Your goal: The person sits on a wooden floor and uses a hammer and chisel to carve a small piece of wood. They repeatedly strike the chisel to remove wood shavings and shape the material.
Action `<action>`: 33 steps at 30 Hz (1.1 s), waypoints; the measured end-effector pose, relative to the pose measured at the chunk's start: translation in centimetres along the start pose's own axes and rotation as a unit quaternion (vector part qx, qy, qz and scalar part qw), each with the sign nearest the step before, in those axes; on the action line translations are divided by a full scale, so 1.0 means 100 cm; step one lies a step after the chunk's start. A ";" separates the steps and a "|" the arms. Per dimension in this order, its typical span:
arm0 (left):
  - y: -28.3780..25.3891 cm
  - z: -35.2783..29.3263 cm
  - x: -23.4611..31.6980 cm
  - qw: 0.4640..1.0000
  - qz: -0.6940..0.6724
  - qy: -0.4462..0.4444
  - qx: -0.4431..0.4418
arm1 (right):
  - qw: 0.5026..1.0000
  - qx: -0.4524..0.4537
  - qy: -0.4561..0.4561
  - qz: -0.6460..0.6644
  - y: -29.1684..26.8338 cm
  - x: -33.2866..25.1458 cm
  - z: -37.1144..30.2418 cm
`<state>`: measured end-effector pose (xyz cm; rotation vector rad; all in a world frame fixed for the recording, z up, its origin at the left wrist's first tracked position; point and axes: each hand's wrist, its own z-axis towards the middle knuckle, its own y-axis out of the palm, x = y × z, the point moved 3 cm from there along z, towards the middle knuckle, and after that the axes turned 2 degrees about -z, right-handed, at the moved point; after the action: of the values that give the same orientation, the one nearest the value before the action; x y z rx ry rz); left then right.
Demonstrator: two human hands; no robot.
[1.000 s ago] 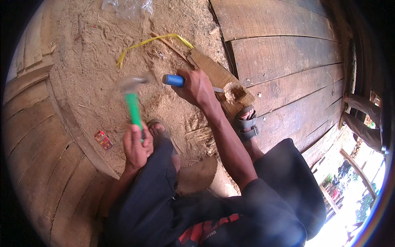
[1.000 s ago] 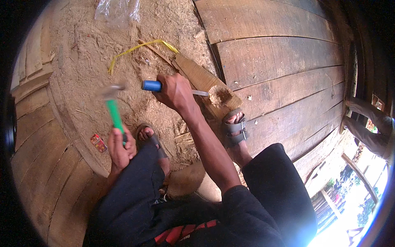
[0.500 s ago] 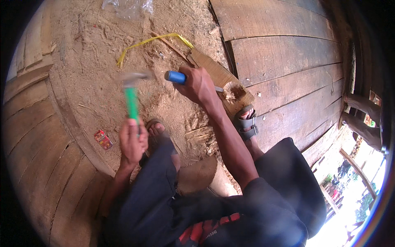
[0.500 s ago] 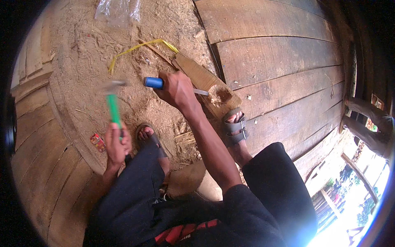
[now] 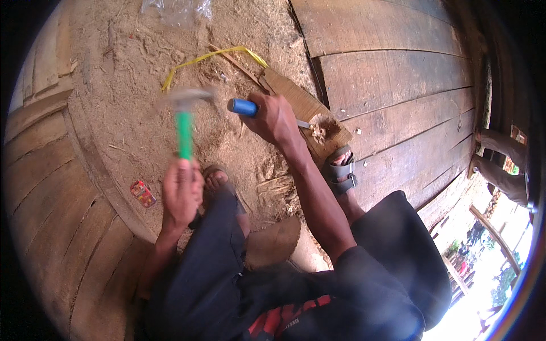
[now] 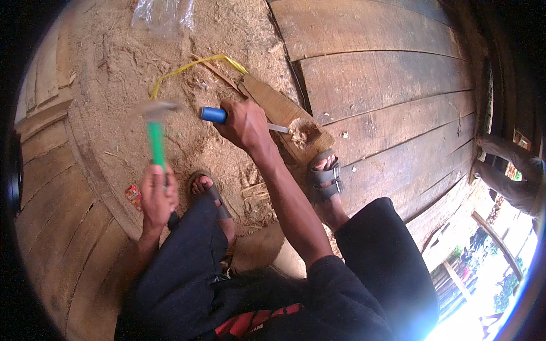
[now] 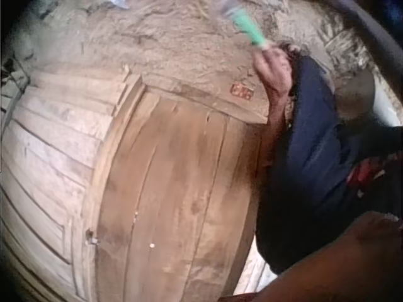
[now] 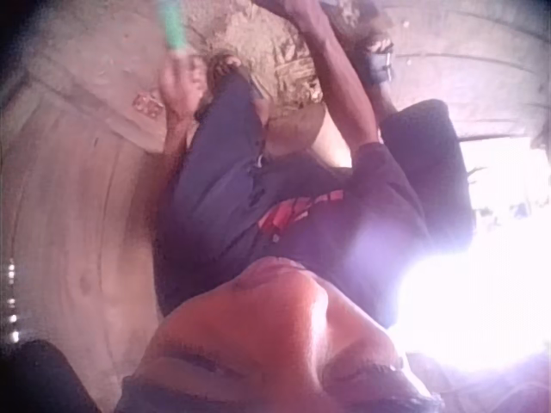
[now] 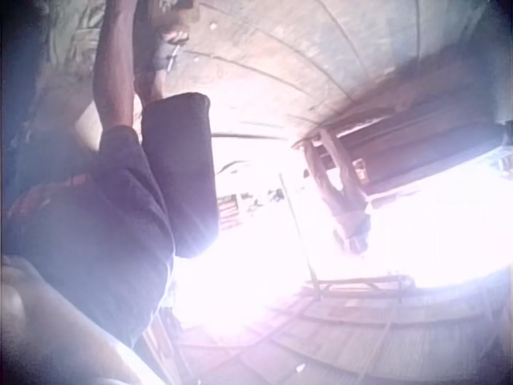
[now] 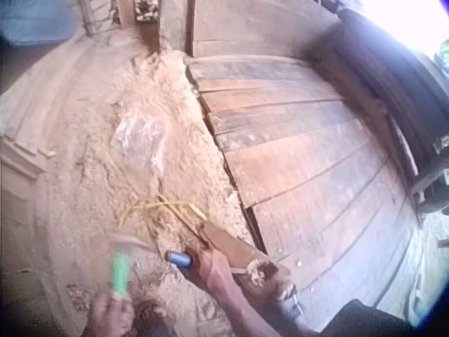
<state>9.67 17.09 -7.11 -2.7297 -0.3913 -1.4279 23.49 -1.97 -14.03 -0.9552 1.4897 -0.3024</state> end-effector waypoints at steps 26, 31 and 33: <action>0.002 -0.030 -0.027 0.994 -0.095 -0.053 0.002 | 0.999 -0.037 -0.018 -0.029 -0.003 0.010 -0.027; -0.014 -0.028 -0.016 0.989 -0.124 -0.028 0.073 | 0.997 -0.061 -0.052 0.014 -0.014 -0.019 -0.037; -0.016 -0.030 -0.020 0.988 -0.136 -0.029 0.068 | 0.996 -0.069 -0.059 0.010 -0.015 -0.024 -0.037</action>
<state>5.84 17.77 -7.12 -2.6924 -0.8596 -1.3172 20.37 -2.46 -10.59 -1.0486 1.4252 -0.1282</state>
